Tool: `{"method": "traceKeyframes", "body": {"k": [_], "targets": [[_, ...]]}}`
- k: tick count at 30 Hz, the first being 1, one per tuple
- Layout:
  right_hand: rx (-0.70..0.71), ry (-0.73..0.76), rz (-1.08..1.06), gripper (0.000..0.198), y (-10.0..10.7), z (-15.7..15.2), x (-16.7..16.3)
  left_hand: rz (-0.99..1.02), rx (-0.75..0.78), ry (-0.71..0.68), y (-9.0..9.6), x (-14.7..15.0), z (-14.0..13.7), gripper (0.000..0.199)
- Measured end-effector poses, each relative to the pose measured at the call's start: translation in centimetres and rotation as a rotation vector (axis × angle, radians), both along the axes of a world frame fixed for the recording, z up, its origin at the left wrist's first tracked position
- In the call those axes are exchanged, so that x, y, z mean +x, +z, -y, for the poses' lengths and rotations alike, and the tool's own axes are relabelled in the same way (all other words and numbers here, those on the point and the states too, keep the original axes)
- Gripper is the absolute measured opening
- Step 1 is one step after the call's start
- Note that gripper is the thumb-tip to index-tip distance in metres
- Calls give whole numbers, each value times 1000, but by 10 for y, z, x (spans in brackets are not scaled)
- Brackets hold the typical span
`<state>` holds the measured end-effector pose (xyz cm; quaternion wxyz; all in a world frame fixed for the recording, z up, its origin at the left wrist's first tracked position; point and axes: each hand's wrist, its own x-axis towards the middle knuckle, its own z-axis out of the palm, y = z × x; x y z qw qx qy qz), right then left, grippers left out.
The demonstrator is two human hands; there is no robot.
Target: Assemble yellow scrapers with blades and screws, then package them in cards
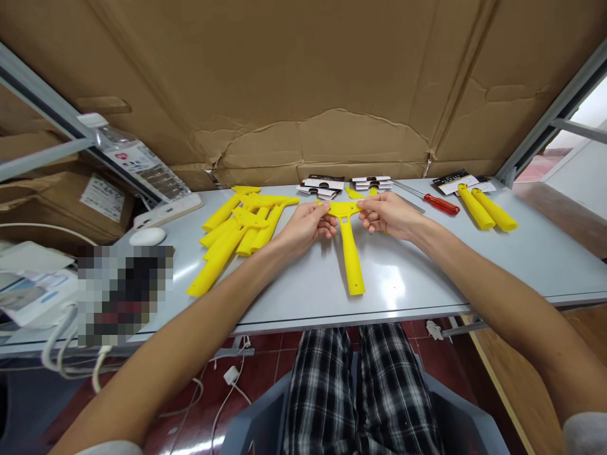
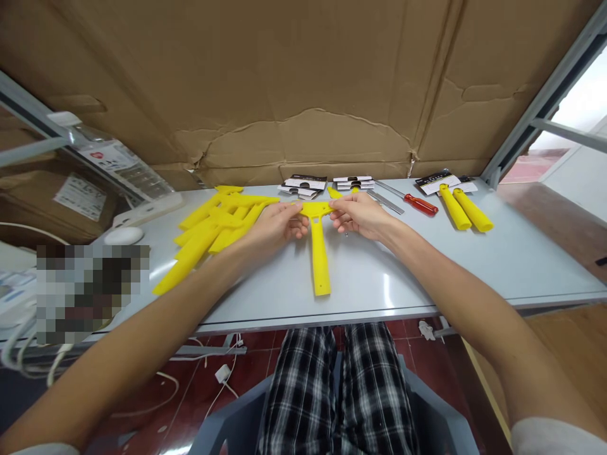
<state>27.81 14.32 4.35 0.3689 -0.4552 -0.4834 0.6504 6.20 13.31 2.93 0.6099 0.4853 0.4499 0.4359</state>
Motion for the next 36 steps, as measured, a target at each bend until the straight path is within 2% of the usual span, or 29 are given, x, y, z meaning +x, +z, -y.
{"method": "traceKeyframes", "body": {"k": [6,11,15,18,29,36], "targets": [[-24,4,17,11,-1,0,-1,-8,20,17,-4,1,-1,32],[-18,-30,-19,12,-2,0,-3,81,-49,30,-9,2,-1,22],[-18,-32,-53,12,-3,4,-7,114,-46,-40,-11,5,5,34],[-17,-14,-68,12,-5,6,-10,83,-17,-38,-13,7,7,37],[-24,8,-57,12,-13,5,-14,42,20,-46,-11,5,6,16],[-19,9,-44,11,-14,0,-10,-12,6,-50,-13,2,0,17]]}}
